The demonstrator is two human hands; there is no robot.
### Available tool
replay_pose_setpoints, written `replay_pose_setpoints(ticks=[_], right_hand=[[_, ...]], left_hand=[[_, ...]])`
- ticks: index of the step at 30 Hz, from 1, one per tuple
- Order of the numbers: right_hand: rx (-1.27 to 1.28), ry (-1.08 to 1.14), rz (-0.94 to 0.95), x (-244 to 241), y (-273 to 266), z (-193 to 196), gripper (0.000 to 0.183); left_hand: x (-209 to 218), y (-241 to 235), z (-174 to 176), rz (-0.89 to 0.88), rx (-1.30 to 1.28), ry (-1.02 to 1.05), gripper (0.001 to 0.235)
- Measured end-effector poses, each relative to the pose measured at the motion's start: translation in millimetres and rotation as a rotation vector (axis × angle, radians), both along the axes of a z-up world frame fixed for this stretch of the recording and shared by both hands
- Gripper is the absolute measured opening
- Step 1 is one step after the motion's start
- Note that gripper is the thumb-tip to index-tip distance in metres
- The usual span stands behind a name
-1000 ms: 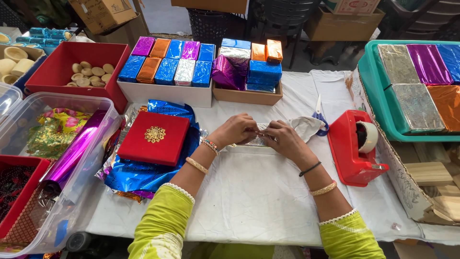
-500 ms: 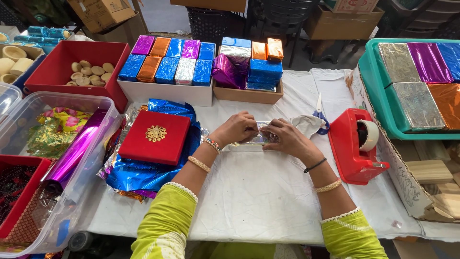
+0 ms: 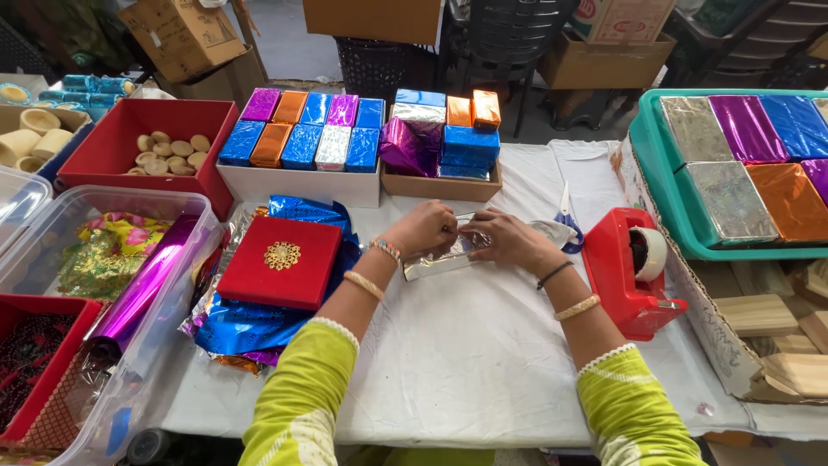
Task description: The person wraps small rectangular boxes with shiny metallic paper, folding the edges and securing them with clear tape from a red dispenser. They handle multiple boxes, placing finished ones into a nearby container.
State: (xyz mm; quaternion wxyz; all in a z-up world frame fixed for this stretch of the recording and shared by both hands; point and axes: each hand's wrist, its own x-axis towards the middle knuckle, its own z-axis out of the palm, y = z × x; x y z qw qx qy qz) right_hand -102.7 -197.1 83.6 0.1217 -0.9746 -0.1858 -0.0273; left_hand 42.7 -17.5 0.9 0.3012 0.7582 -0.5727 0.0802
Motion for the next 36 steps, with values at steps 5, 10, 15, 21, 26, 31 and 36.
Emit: replay_pose_setpoints(ticks=[5, 10, 15, 21, 26, 31, 36], right_hand=[[0.041, 0.003, 0.01, 8, 1, 3, 0.058], [0.059, 0.002, -0.014, 9, 0, -1, 0.058], [0.171, -0.247, 0.028, -17, -5, -5, 0.072], [0.337, -0.4, -0.368, -109, -49, 14, 0.037], [0.305, -0.569, -0.705, -200, -75, 34, 0.017], [0.108, -0.597, -0.938, -234, -91, 21, 0.014], [-0.363, -0.451, -1.025, -219, -90, 18, 0.026]], left_hand=[[16, -11, 31, -0.001, 0.21, 0.019, 0.013], [16, -11, 39, 0.019, 0.272, 0.078, 0.018], [4, -3, 40, 0.06, 0.193, 0.101, 0.015], [7, 6, 21, -0.03, 0.06, 0.029, 0.012], [-3, 11, 26, -0.009, 0.049, 0.071, 0.012], [-10, 13, 33, 0.002, 0.047, 0.105, 0.014], [-18, 16, 42, 0.059, 0.069, 0.149, 0.014]])
